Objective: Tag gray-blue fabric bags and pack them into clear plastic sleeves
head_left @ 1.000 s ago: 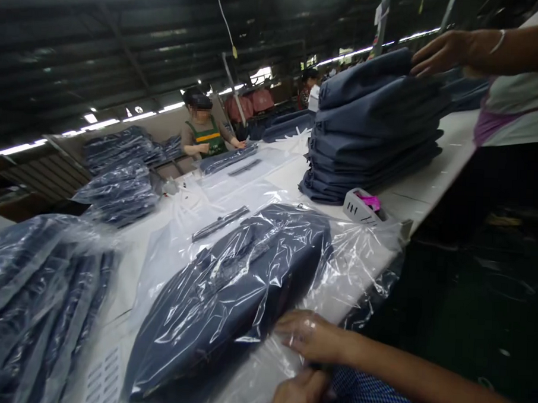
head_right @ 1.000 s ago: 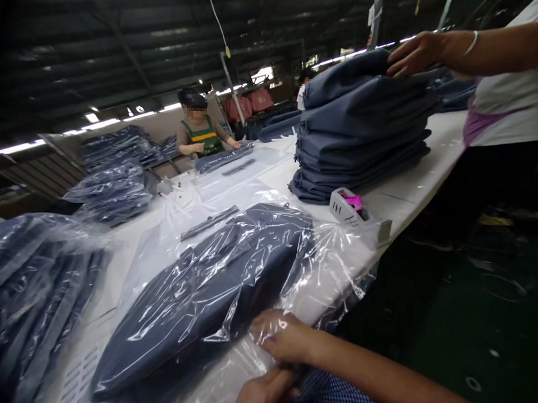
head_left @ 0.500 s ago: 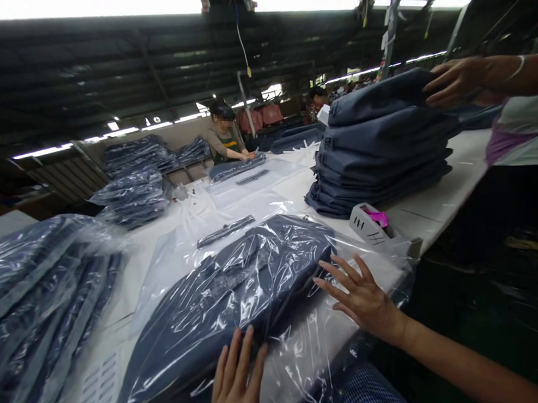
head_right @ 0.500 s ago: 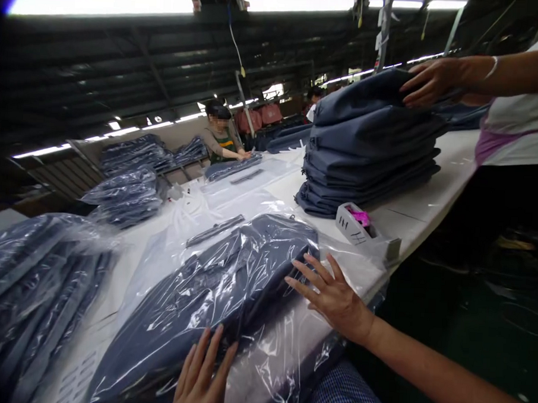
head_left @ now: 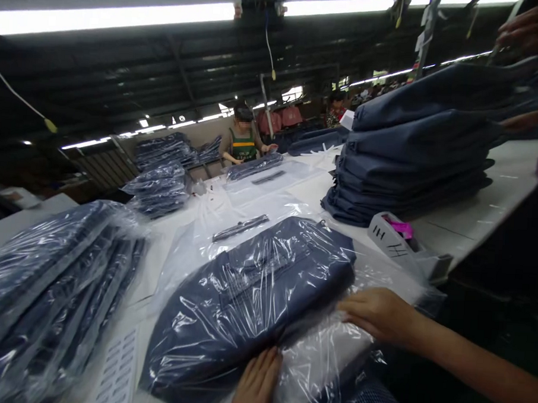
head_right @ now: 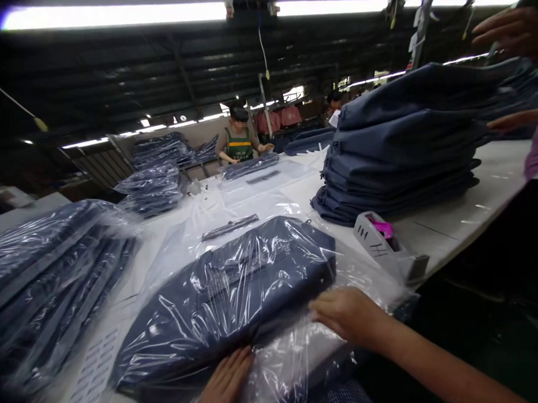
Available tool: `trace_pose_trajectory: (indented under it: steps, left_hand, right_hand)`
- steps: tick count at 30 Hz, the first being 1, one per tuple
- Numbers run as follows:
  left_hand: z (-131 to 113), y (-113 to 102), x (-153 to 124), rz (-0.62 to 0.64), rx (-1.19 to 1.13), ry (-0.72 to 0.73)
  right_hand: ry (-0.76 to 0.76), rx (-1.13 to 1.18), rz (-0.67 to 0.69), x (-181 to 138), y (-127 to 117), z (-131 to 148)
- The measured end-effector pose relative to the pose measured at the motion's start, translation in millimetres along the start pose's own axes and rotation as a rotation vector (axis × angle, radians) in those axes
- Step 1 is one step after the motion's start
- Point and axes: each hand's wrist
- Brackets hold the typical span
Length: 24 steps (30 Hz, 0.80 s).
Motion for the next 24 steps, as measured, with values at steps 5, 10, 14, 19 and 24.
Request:
trace_pose_trajectory:
  steps: [5,10,14,19,24]
  left_hand:
    - [-5,-35,21,0.038,-0.019,0.009]
    - [11,-86,47,0.017,-0.053,-0.147]
    - [44,-91,46,0.102,0.185,-0.377]
    - [71,-62,18,0.316,0.227,-0.365]
    - [91,-42,15,0.307,0.17,-0.4]
  right_hand:
    - [-0.155,-0.073,-0.122,90,-12,-15]
    - [-0.164,-0.119,-0.025,109,23,-49]
    - [-0.282,-0.104,0.037,88,35,-58]
    - [-0.368,-0.118,0.102,73,51,-70]
    - [-0.358,-0.129,0.049,80,75,-80]
Point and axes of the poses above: each hand's wrist, its own x-axis towards the middle knuckle, its own y-axis out of the palm, z = x × y, and after that the axes turned 5 degrees about x, right-handed
